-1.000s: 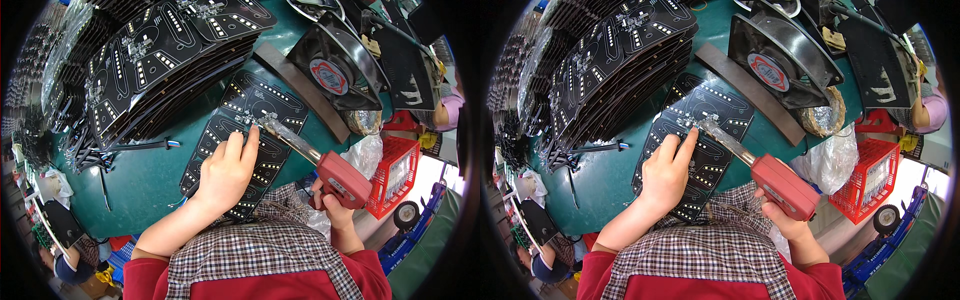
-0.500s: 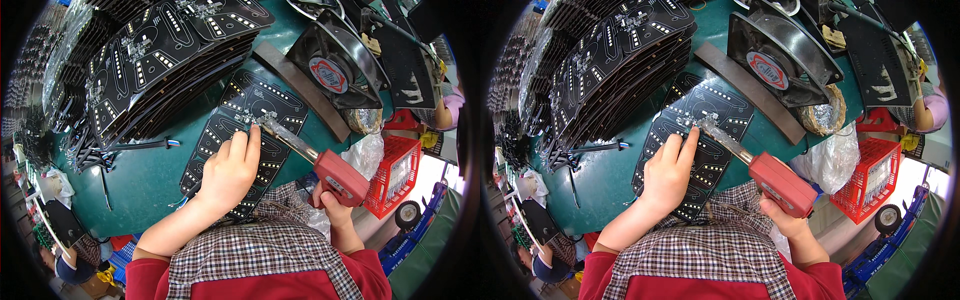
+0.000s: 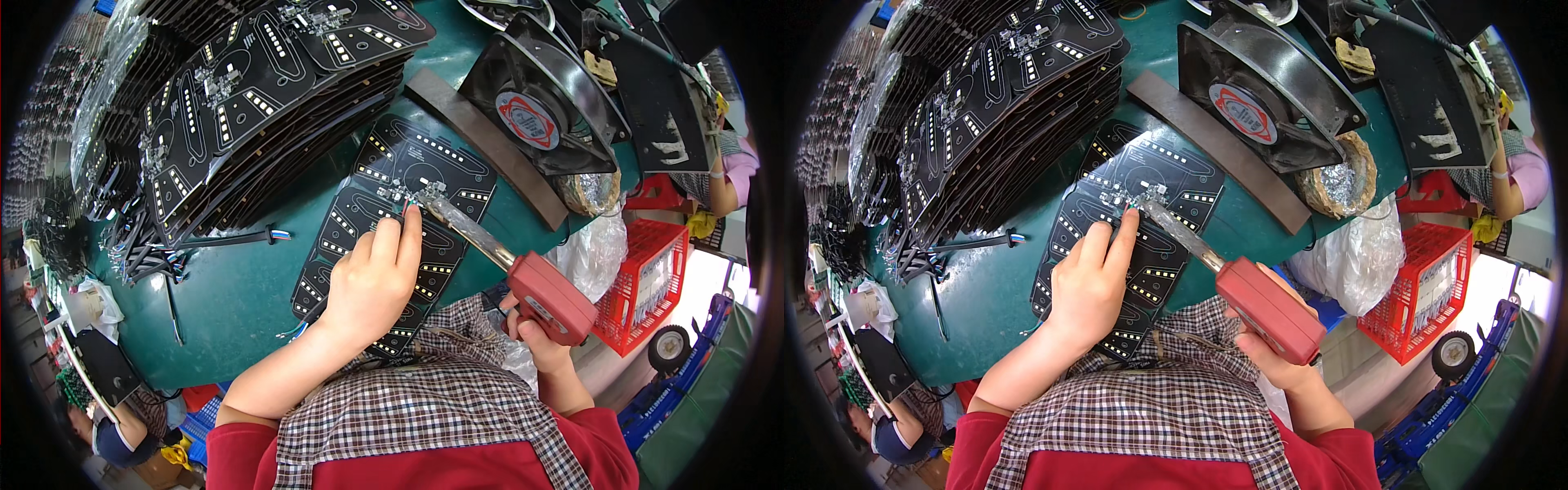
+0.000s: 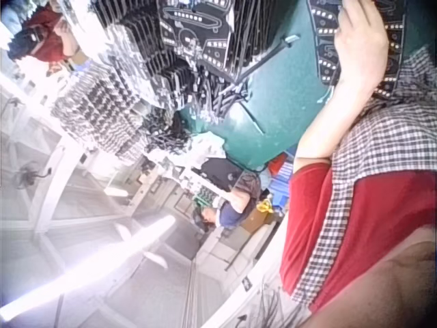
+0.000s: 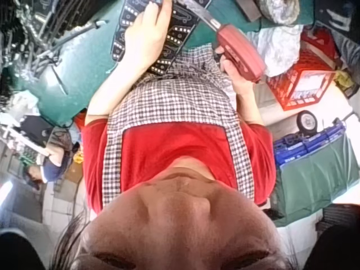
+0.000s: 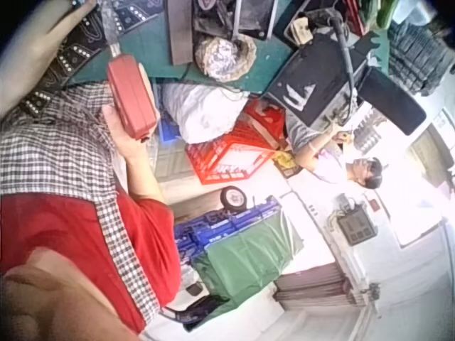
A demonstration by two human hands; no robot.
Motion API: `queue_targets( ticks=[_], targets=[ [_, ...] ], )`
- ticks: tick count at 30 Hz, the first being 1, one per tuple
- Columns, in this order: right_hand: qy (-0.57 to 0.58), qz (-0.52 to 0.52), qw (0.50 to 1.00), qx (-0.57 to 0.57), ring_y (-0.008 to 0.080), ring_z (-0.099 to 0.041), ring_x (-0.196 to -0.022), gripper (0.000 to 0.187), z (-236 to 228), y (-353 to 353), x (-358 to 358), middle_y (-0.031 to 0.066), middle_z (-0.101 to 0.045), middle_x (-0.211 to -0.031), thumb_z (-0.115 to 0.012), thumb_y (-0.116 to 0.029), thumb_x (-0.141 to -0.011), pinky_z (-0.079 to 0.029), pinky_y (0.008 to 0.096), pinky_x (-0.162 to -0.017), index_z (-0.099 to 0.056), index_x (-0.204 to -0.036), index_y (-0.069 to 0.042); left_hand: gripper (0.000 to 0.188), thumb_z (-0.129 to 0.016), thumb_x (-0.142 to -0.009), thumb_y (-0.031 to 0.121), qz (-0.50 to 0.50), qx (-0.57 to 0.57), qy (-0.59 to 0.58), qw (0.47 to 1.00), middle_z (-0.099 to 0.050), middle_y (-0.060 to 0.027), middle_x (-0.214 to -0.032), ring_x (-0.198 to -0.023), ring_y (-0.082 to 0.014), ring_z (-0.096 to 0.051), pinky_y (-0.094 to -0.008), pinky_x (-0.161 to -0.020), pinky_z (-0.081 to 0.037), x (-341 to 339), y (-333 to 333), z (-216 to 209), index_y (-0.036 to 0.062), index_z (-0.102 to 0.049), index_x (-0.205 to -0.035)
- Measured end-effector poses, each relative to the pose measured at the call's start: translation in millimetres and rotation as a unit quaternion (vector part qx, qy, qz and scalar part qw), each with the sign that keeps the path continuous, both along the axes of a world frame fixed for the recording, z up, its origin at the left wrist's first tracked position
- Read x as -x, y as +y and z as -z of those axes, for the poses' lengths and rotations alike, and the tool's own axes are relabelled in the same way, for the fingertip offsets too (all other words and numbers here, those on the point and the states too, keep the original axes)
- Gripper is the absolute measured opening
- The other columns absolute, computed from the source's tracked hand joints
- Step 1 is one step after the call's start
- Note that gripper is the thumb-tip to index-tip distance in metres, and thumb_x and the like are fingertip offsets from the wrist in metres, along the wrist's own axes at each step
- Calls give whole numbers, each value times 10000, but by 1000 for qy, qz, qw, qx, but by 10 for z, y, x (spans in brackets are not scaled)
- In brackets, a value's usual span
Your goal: The person solders wire harnesses onto circuit boards using a soldering gun, repeatedly taking boards from a stack, attaching and soldering wire leads, and placing the completed boards into a bin below.
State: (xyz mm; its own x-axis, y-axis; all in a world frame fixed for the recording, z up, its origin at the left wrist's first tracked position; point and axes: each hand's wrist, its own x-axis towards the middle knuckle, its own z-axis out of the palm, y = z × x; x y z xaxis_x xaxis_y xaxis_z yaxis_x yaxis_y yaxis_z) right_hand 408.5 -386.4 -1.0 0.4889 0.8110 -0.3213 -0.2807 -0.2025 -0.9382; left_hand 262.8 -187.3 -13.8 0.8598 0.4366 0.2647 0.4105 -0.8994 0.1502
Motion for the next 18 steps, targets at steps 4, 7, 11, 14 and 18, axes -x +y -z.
queue_targets(
  ticks=[4, 7, 11, 14, 18],
  targets=[
    [8, 0, 1000, 10, 118, -600, -818, 724, 6, -8, -6, 157, -597, -1134, -732, -116, -725, -475, 221, -674, -373, -1332, 52, 465, -575, -659, 55, -2, 8, -5, 1000, -433, -26, -734, -584, -108, -499, -193, -463, -469, -13, -5, -15, -33, -572, -1115],
    [-67, -39, 996, 42, 129, -605, -843, 709, 61, -82, -38, 149, -588, -1150, -726, -124, -725, -480, 236, -720, -387, -1325, 42, 439, -572, -674, 55, -7, -5, 10, 1000, -438, -24, -731, -571, -103, -495, -190, -446, -460, -40, -26, -31, -33, -575, -1105],
    [-159, -73, 981, 78, 101, -577, -755, 706, 103, -148, -52, 133, -597, -1097, -730, -184, -744, -468, 222, -681, -386, -1326, 21, 391, -570, -698, 60, -23, -62, 60, 996, -449, -21, -728, -553, -92, -486, -184, -421, -442, -86, -79, -58, -26, -582, -1080],
    [29, -12, 999, 0, 77, -530, -698, 741, -72, 38, 6, 125, -596, -1061, -738, -244, -759, -436, 209, -621, -359, -1339, 16, 382, -571, -699, 63, -23, -78, 72, 994, -449, -18, -726, -550, -87, -484, -180, -418, -437, -85, -82, -30, -22, -585, -1071],
    [40, 8, 999, 7, 63, -503, -690, 759, -106, 12, 28, 115, -591, -1053, -736, -282, -769, -400, 198, -584, -341, -1346, 12, 403, -572, -681, 65, -24, -42, 40, 998, -439, -16, -721, -554, -87, -491, -179, -432, -440, -53, -64, -37, -15, -584, -1076]
  ],
)
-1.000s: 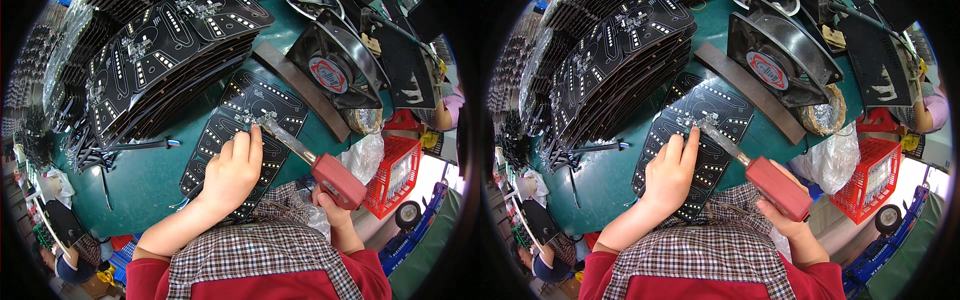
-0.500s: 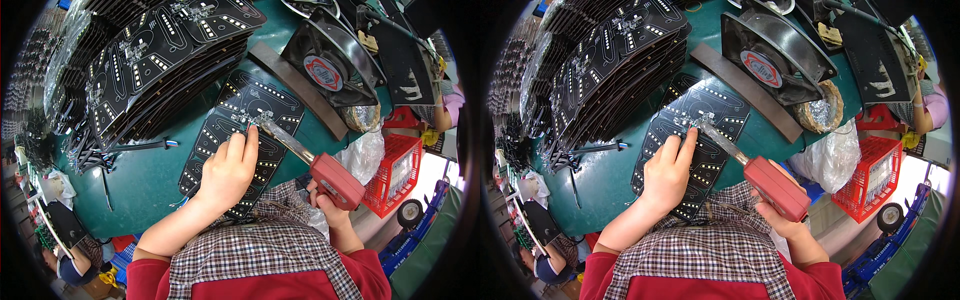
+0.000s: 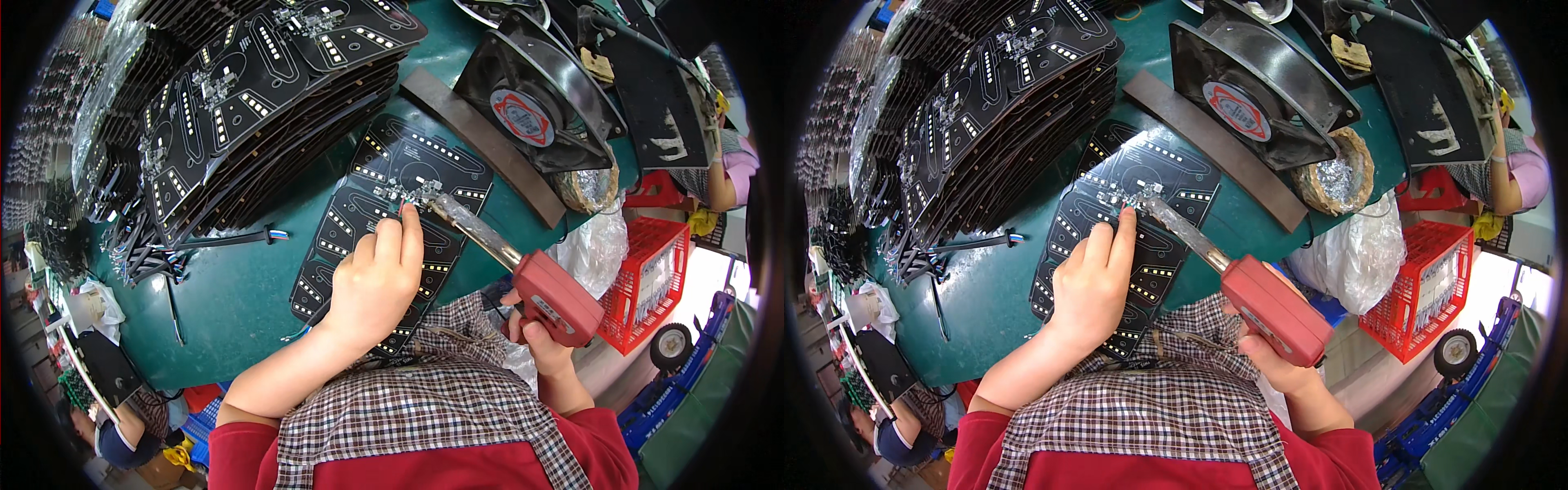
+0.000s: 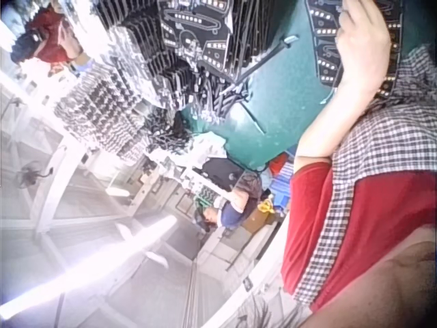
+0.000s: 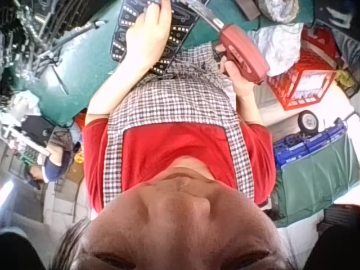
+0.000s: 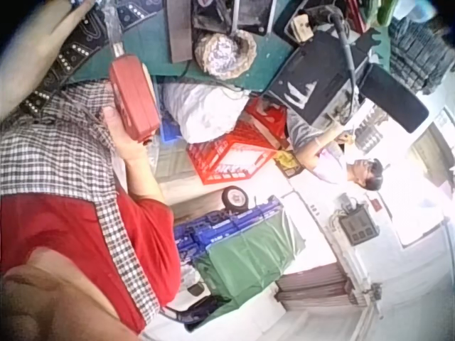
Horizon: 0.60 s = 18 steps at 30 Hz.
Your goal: The person solders wire harnesses onto circuit boards using a soldering gun, repeatedly taking boards from a stack, attaching and soldering wire leads, and placing the completed boards into a bin below.
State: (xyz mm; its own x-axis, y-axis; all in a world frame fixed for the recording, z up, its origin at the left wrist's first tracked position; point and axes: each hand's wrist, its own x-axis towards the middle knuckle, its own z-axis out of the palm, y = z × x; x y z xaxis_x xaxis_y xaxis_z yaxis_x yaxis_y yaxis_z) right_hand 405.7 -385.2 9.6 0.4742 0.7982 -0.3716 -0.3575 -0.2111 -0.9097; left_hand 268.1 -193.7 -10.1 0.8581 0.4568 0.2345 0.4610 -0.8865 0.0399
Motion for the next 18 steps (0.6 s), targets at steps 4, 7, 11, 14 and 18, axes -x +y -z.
queue_targets(
  ticks=[4, 7, 11, 14, 18],
  targets=[
    [-36, -4, 999, -12, 99, -512, -630, 668, 50, 26, 38, 115, -585, -976, -697, -278, -797, -421, 230, -560, -376, -1292, 36, 424, -573, -667, 55, 8, 32, -37, 999, -438, -24, -736, -566, -97, -507, -194, -445, -454, 19, 11, 25, -12, -581, -1086],
    [-84, -8, 996, -10, 120, -500, -535, 597, 62, 62, 37, 118, -577, -862, -667, -302, -818, -414, 247, -509, -419, -1227, 56, 437, -573, -663, 38, 3, 70, -63, 996, -441, -33, -758, -570, -107, -517, -214, -456, -471, 26, 27, 72, -11, -578, -1097],
    [-95, -38, 994, 48, 114, -557, -844, 689, 104, -66, -1, 123, -579, -1138, -716, -172, -774, -462, 263, -727, -372, -1335, 32, 439, -572, -662, 27, 2, 85, -61, 995, -451, -47, -777, -563, -114, -522, -213, -444, -474, 21, 25, 38, -21, -571, -1099],
    [-244, -88, 963, 73, 93, -555, -773, 703, 189, -172, -9, 124, -594, -1133, -734, -189, -764, -465, 246, -683, -382, -1325, 46, 431, -572, -665, 30, -4, 55, -33, 998, -458, -55, -781, -553, -116, -519, -207, -431, -470, -10, -10, 1, -27, -570, -1092],
    [-76, -17, 997, 19, 73, -549, -704, 747, 51, 8, 45, 120, -621, -1070, -751, -219, -753, -460, 214, -622, -366, -1334, 49, 422, -571, -669, 35, -4, 44, -19, 999, -471, -63, -792, -538, -115, -513, -205, -427, -468, -21, -24, 7, -34, -570, -1085]
  ],
)
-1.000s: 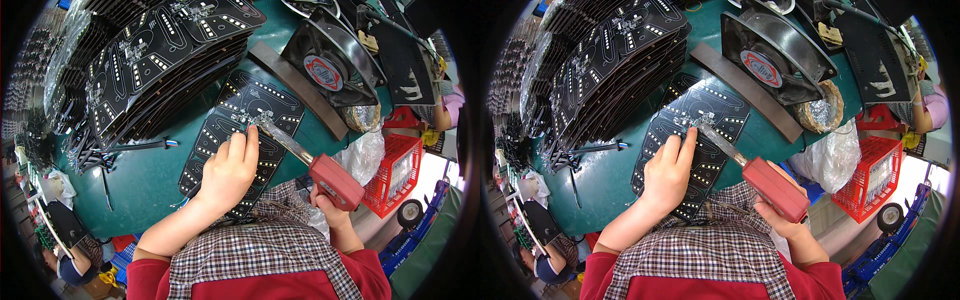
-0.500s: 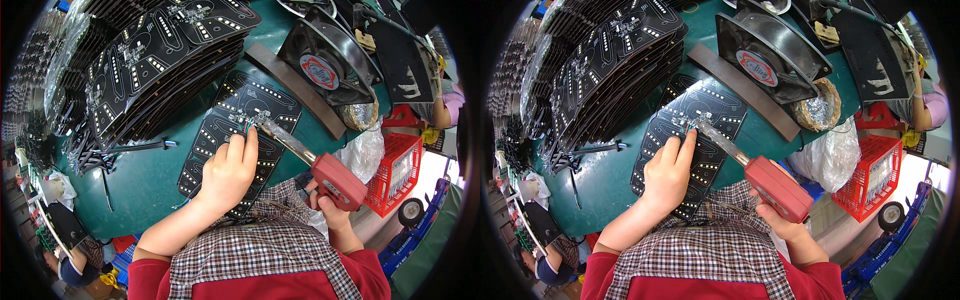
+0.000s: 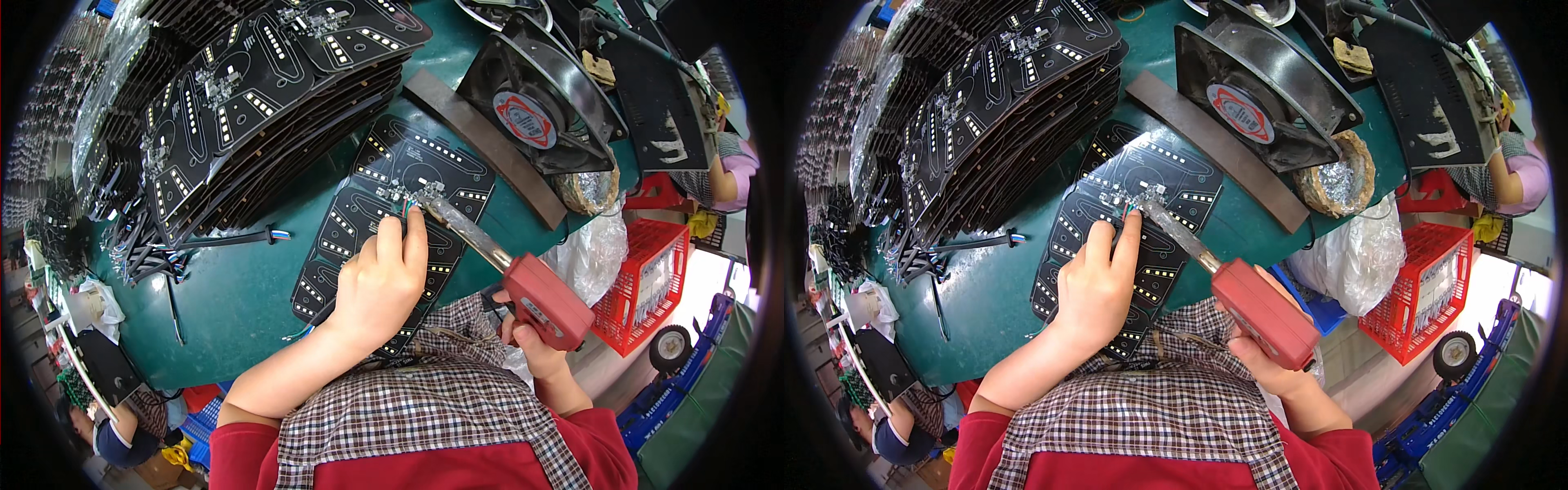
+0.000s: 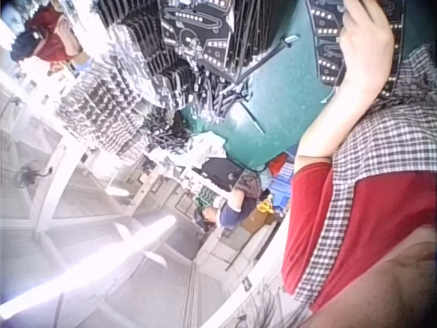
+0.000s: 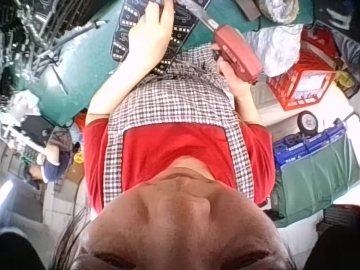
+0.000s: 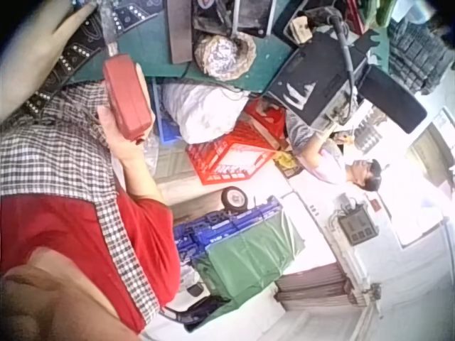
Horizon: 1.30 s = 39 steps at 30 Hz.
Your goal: The person solders wire harnesses onto circuit boards using a soldering gun, repeatedly taking boards from a stack, attaching and soldering wire leads, and placing the completed boards into a bin below.
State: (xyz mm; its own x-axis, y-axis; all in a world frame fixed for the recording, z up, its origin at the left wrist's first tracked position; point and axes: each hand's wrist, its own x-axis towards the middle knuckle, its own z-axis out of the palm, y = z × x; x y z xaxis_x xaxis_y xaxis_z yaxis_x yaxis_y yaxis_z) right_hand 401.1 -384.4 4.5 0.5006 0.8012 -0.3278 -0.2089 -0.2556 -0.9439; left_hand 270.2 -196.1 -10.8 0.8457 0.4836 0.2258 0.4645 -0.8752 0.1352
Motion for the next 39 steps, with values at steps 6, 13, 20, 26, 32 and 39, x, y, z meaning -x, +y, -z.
queue_targets(
  ticks=[6, 13, 20, 26, 32, 39],
  targets=[
    [-36, -29, 999, -23, 122, -512, -529, 740, 1, -23, -7, 155, -586, -1009, -684, -353, -812, -410, 232, -485, -318, -1328, 32, 445, -573, -665, 35, 4, 56, -37, 998, -471, -63, -810, -561, -134, -546, -232, -445, -482, 47, 34, 44, -19, -564, -1107],
    [72, 40, 996, -41, 106, -589, -805, 748, 20, -15, 41, 121, -604, -1073, -738, -186, -763, -489, 215, -689, -336, -1353, 40, 437, -592, -687, -29, -22, 124, -58, 990, -456, -62, -780, -583, -181, -560, -294, -492, -476, 31, 14, 18, 35, -592, -1119],
    [-127, -51, 988, 77, 105, -591, -808, 729, 247, -324, -33, 108, -611, -1057, -747, -151, -729, -488, 229, -708, -379, -1319, 70, 426, -584, -688, -23, -19, 75, -21, 997, -456, -70, -797, -579, -186, -559, -294, -494, -485, 7, -5, -38, 8, -587, -1113],
    [61, 26, 998, -12, 107, -593, -795, 702, -15, 26, -4, 98, -619, -1061, -748, -171, -729, -485, 233, -703, -414, -1299, 69, 419, -583, -698, -37, -23, 115, -51, 992, -468, -77, -813, -592, -204, -566, -307, -510, -490, 23, 16, 13, 24, -592, -1112],
    [-194, -60, 978, 37, 97, -586, -797, 686, 83, -144, -54, 128, -609, -1100, -740, -183, -749, -478, 227, -689, -415, -1300, 67, 413, -582, -701, -39, -24, 127, -49, 990, -472, -80, -819, -605, -207, -572, -311, -525, -492, 12, 20, -11, 23, -592, -1109],
    [-51, -10, 998, -28, 70, -537, -667, 702, 28, -97, -7, 126, -625, -1059, -724, -206, -777, -444, 196, -613, -376, -1322, 67, 414, -577, -697, -37, -17, 129, -52, 990, -472, -87, -817, -613, -215, -577, -310, -534, -497, 6, 20, -26, 7, -586, -1109]
  ],
)
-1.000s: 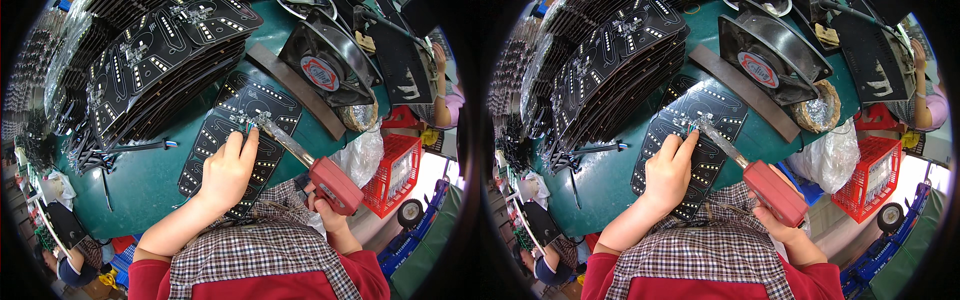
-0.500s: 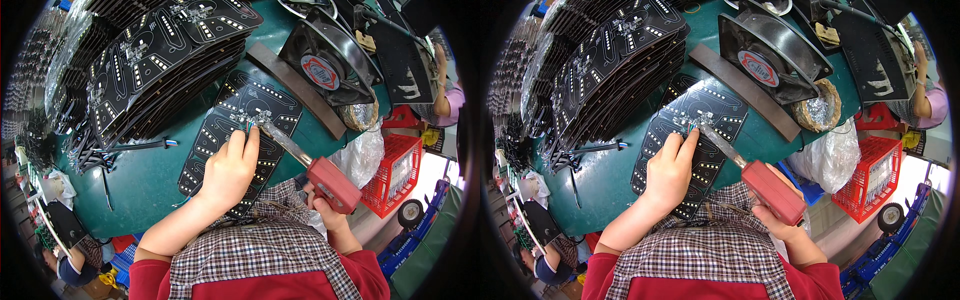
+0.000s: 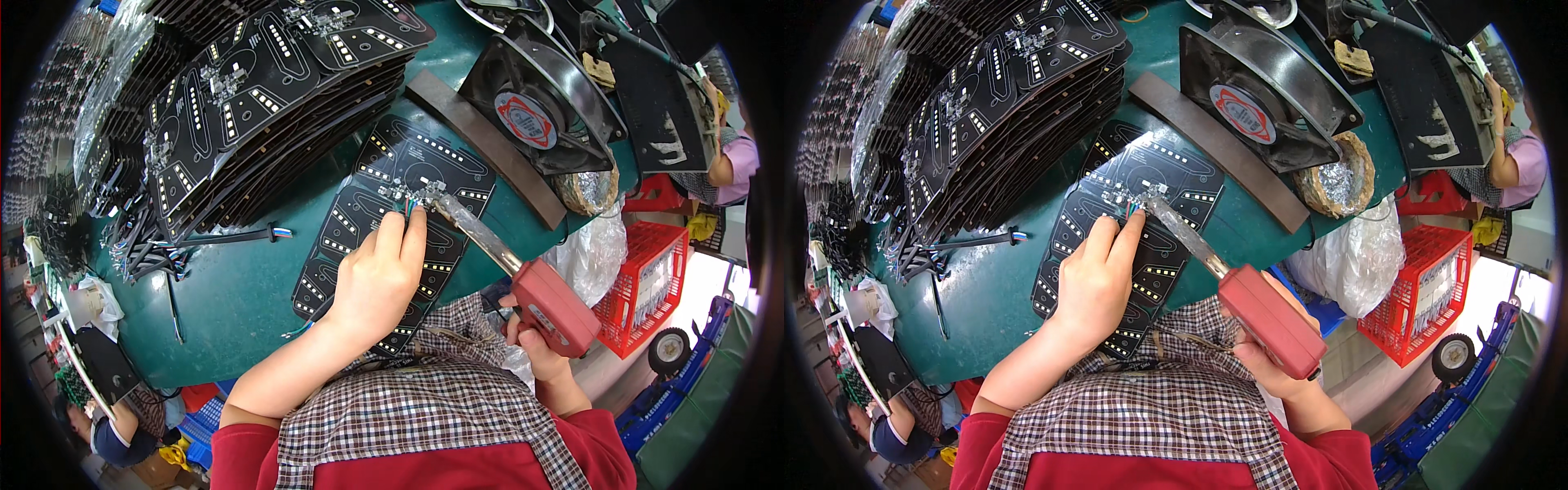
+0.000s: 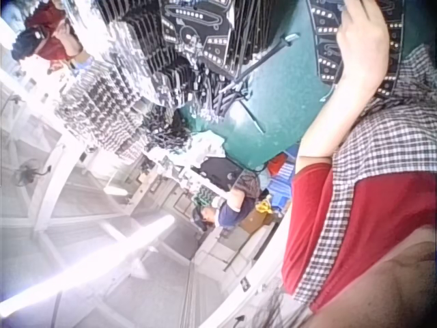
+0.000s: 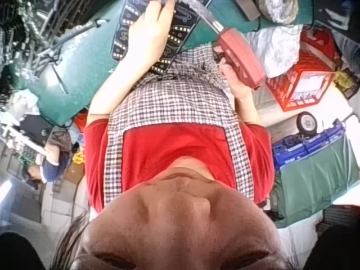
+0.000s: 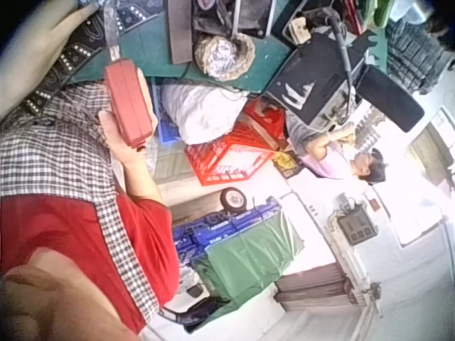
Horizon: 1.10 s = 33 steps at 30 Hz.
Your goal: The person solders wire harnesses onto circuit boards using a soldering gun, repeatedly taking boards from a stack, attaching and soldering wire leads, and placing the completed boards into a bin below.
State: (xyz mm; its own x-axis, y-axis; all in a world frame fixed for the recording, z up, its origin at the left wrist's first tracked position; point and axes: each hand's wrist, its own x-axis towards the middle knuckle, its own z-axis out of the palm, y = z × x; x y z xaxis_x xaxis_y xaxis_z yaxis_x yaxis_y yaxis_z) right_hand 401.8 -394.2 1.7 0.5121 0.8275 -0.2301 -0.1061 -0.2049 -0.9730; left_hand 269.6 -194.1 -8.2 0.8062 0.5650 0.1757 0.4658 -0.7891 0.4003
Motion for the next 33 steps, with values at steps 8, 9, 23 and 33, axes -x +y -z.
queue_targets(
  ticks=[8, 9, 23, 33],
  targets=[
    [102, 22, 995, 1, 80, -569, -758, 727, -38, 93, 4, 115, -619, -1063, -721, -125, -758, -465, 198, -648, -339, -1343, 73, 418, -562, -715, -23, 6, -9, 13, 1000, -475, -91, -827, -626, -216, -585, -307, -545, -501, 11, -9, -6, -18, -562, -1133],
    [101, 22, 995, 2, 80, -569, -758, 727, -39, 98, 6, 115, -619, -1063, -721, -125, -758, -465, 198, -648, -339, -1343, 73, 423, -560, -717, -21, 8, -15, 13, 1000, -475, -93, -830, -627, -217, -587, -307, -547, -502, 9, -9, -8, -21, -557, -1139],
    [48, 55, 996, -55, 142, -511, -568, 555, -84, 139, 113, 205, -574, -961, -634, -254, -842, -426, 252, -496, -402, -1241, 54, 453, -585, -675, 24, 37, -83, 19, 996, -470, -65, -812, -644, -136, -582, -224, -532, -514, -2, 20, 15, -67, -537, -1116],
    [-21, 146, 975, -169, 157, -520, -563, 493, -132, -286, 272, 220, -537, -1047, -557, -208, -875, -428, 241, -460, -362, -1263, 28, 876, -717, -662, 477, -4, -37, 64, 997, -452, -234, -1217, -1088, -363, -460, -440, -879, -413, 194, -365, -164, 12, -390, -1327]
  ],
)
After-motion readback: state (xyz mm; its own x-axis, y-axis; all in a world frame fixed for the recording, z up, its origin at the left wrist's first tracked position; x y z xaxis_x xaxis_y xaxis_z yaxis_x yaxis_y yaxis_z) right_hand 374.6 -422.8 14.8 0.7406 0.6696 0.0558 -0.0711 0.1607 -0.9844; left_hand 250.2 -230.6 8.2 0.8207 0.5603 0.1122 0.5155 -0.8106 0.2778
